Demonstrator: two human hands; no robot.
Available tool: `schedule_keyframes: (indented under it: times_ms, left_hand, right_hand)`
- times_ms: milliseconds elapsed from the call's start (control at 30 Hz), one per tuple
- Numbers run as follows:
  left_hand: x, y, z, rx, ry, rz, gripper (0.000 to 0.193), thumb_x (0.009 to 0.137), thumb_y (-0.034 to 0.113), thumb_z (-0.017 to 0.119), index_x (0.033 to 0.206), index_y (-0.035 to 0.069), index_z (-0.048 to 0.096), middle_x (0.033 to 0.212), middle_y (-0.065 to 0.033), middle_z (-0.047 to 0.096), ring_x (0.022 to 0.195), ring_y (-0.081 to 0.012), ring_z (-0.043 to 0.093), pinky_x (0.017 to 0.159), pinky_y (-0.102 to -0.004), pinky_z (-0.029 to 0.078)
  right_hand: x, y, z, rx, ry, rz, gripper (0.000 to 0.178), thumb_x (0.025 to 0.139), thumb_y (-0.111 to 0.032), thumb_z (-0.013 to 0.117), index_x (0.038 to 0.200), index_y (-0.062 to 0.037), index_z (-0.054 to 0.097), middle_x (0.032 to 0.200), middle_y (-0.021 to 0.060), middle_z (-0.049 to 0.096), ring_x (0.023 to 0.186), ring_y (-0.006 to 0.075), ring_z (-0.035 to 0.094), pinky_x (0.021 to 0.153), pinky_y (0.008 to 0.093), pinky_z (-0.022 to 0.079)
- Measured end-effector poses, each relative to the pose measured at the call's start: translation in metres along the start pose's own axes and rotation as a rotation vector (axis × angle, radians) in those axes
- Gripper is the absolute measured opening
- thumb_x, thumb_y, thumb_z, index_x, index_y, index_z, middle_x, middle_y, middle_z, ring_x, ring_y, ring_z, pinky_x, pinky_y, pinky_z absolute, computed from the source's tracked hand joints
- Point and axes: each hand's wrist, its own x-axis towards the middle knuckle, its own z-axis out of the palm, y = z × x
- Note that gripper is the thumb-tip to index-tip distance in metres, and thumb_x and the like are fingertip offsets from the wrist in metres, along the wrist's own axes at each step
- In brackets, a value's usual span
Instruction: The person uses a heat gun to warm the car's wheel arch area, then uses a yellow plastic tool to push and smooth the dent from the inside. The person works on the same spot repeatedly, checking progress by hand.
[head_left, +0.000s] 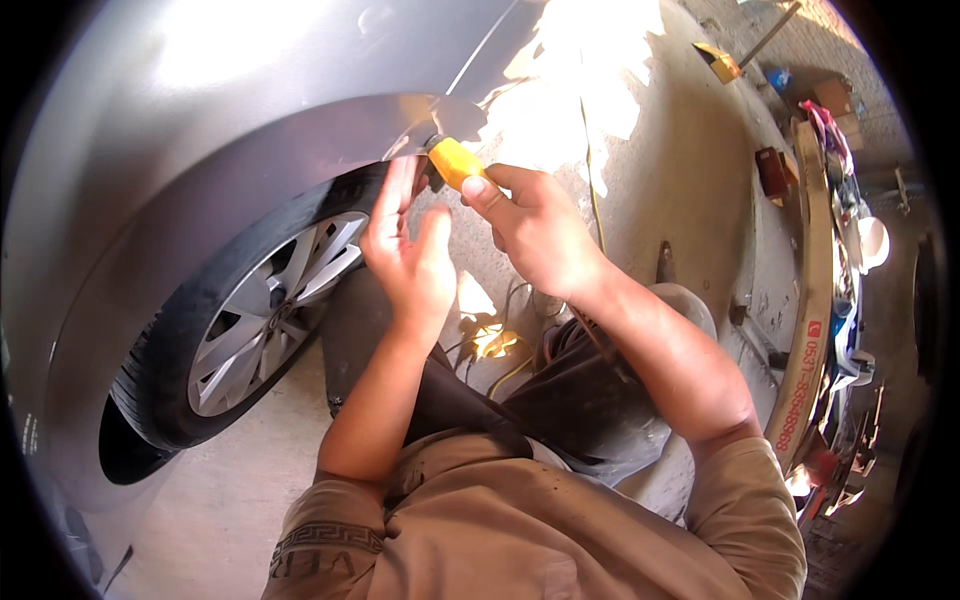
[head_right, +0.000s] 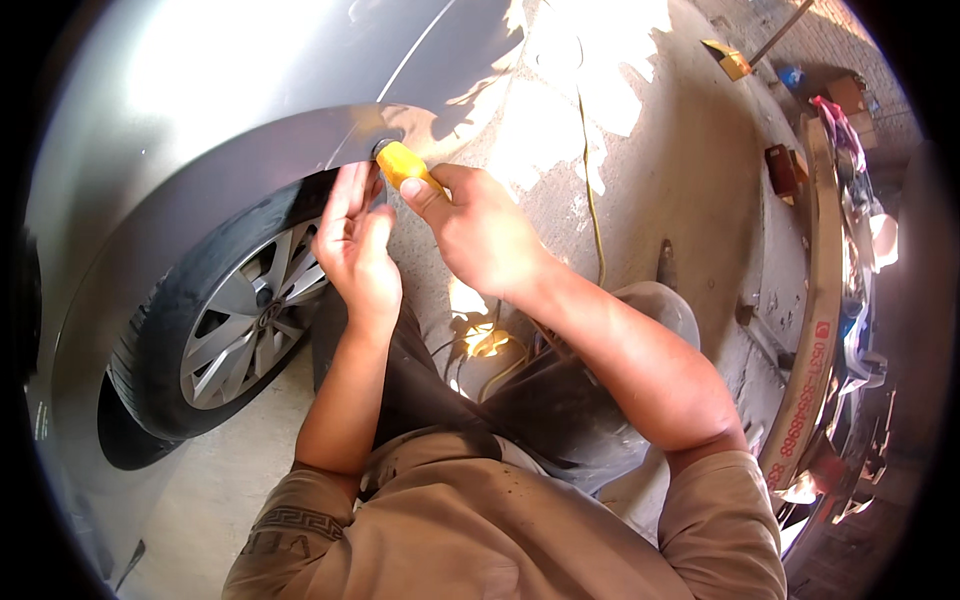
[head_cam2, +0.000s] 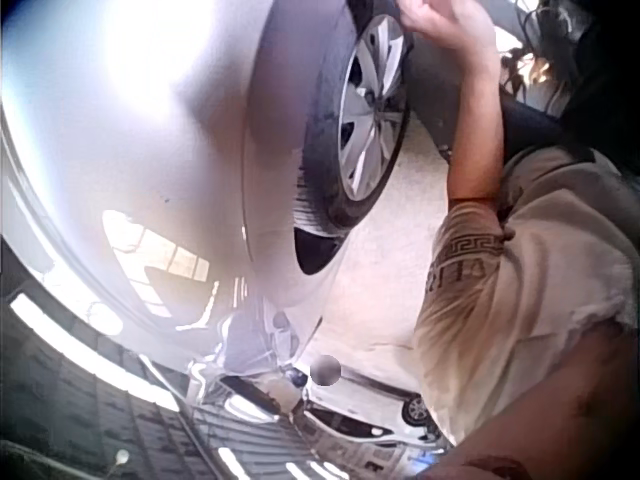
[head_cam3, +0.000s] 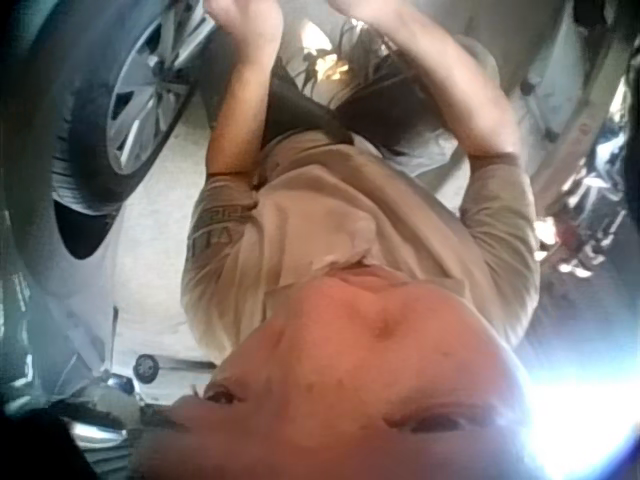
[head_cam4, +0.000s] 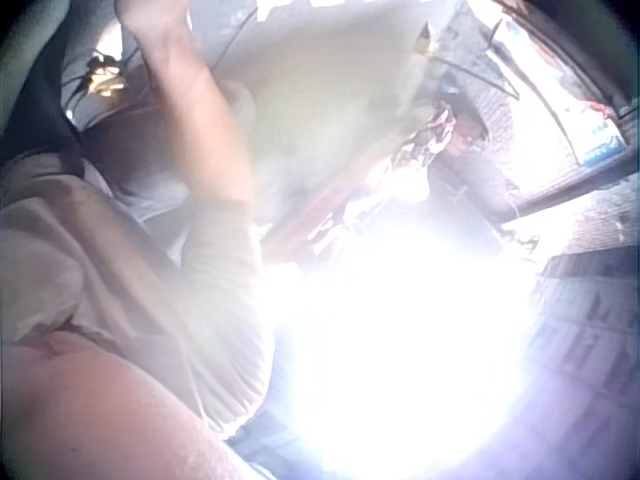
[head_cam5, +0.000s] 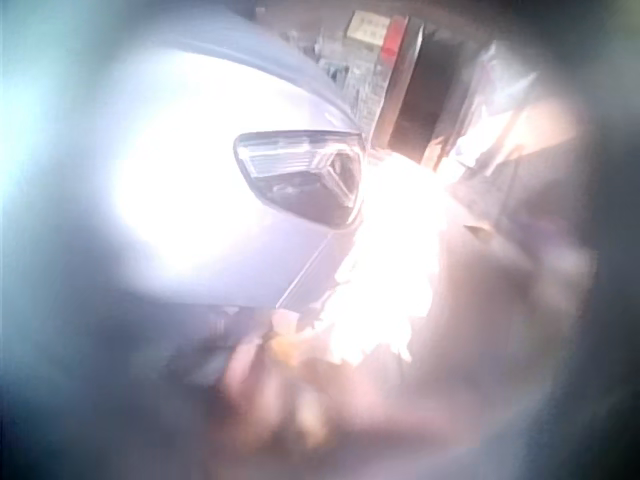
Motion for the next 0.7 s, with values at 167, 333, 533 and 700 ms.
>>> schedule_keyframes:
  times_ms: [167, 333, 533, 700]
  left_hand:
    - [0.018, 0.009, -0.004, -0.006, 0.121, -0.048, 0.028, 0.103, 0.014, 0.06, 0.116, -0.009, 0.069, 0.106, -0.0133, 0.074, 0.096, -0.0164, 0.069, 0.091, -0.0296, 0.054]
    - [0.029, 0.009, -0.013, 0.195, 0.086, 0.047, 0.029, 0.103, 0.015, 0.059, 0.105, -0.012, 0.069, 0.097, -0.0202, 0.074, 0.089, -0.0265, 0.073, 0.085, -0.0398, 0.059]
    - [0.033, 0.011, -0.013, 0.202, 0.087, 0.04, 0.028, 0.102, 0.014, 0.06, 0.1, -0.013, 0.068, 0.093, -0.0217, 0.073, 0.087, -0.0269, 0.073, 0.084, -0.0419, 0.06]
    - [0.029, 0.013, -0.012, 0.237, 0.074, 0.1, 0.024, 0.099, 0.011, 0.063, 0.1, -0.012, 0.069, 0.095, -0.0201, 0.073, 0.088, -0.0238, 0.072, 0.085, -0.0387, 0.059]
  right_hand:
    - [-0.008, -0.004, 0.0, -0.065, 0.026, -0.084, 0.045, 0.103, -0.037, 0.054, 0.101, 0.0068, 0.063, 0.068, 0.02, 0.061, 0.063, 0.0314, 0.062, 0.064, 0.0424, 0.048]
    - [-0.009, -0.005, -0.004, -0.074, 0.045, -0.12, 0.043, 0.104, -0.036, 0.053, 0.1, 0.0054, 0.063, 0.07, 0.0225, 0.062, 0.07, 0.0394, 0.063, 0.067, 0.0452, 0.048]
    - [-0.005, -0.006, -0.004, -0.072, 0.047, -0.115, 0.042, 0.104, -0.035, 0.054, 0.098, 0.0047, 0.064, 0.071, 0.0233, 0.063, 0.072, 0.041, 0.063, 0.069, 0.0462, 0.048]
    - [-0.002, -0.003, -0.006, -0.059, 0.031, -0.125, 0.042, 0.103, -0.035, 0.054, 0.095, 0.005, 0.065, 0.071, 0.0237, 0.062, 0.073, 0.041, 0.063, 0.07, 0.0462, 0.048]
